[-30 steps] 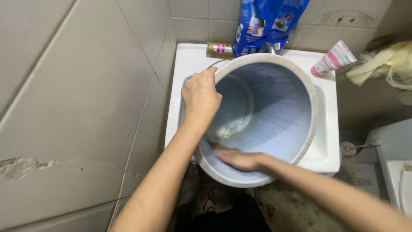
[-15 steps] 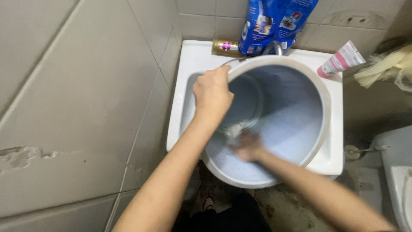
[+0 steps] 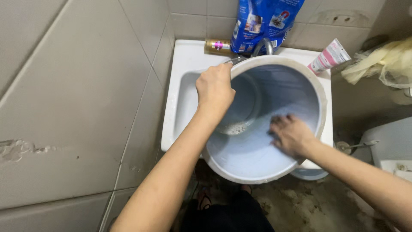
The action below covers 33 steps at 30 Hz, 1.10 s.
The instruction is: The person pours detergent into a mug, fills it with water, and then fills a bucket with water using a handheld sprayer. They scrub the inside of the bucket with a sponge, rinse it under the tap, and continue scrubbing.
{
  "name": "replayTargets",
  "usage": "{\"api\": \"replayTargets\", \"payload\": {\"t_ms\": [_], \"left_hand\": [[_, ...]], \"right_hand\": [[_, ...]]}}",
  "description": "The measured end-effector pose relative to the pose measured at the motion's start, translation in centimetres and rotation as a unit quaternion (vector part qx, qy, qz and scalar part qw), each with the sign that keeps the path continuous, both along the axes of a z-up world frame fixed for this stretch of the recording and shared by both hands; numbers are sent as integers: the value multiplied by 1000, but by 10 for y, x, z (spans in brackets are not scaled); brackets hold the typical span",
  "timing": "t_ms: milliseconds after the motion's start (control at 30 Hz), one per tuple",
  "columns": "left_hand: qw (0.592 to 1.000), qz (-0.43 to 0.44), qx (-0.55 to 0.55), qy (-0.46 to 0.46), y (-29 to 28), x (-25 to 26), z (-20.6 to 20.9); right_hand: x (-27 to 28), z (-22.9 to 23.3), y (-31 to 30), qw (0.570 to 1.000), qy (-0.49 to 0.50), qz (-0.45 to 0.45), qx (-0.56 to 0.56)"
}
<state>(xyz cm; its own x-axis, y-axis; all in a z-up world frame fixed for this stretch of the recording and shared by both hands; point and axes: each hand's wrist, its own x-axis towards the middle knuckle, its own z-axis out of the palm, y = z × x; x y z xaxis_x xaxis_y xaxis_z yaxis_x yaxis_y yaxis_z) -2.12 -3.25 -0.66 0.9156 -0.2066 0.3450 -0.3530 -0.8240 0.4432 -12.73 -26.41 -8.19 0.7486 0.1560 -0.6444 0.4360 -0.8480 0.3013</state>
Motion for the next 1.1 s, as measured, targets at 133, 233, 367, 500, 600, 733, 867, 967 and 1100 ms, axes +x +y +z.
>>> {"api": "replayTargets", "payload": {"t_ms": [133,233,367,500,600,733,867,967,1100], "left_hand": [[1000,3,-14,-4,1,11,-8],[1000,6,-21,4,3,18,-12],[1000,6,-25,-14,10,24,-12],[999,10,-42,-7,17,23,-14],[999,20,-27,34,22,22,-12],[998,32,-40,32,23,18,-15],[998,35,-57,0,21,16,-22],[998,30,-44,30,20,18,-23],[998,12,-63,-30,25,20,-23]], "right_hand": [[16,-50,13,996,-75,-31,-40],[0,-98,88,944,69,-260,192],[-1,-108,176,736,52,-329,590],[-46,-49,149,832,94,-150,526],[-62,7,87,925,230,-123,277],[-59,8,66,977,166,-126,44],[-50,-57,118,934,57,-220,275],[-28,-100,171,904,-63,-84,415],[-39,-96,195,793,-131,-146,577]]}}
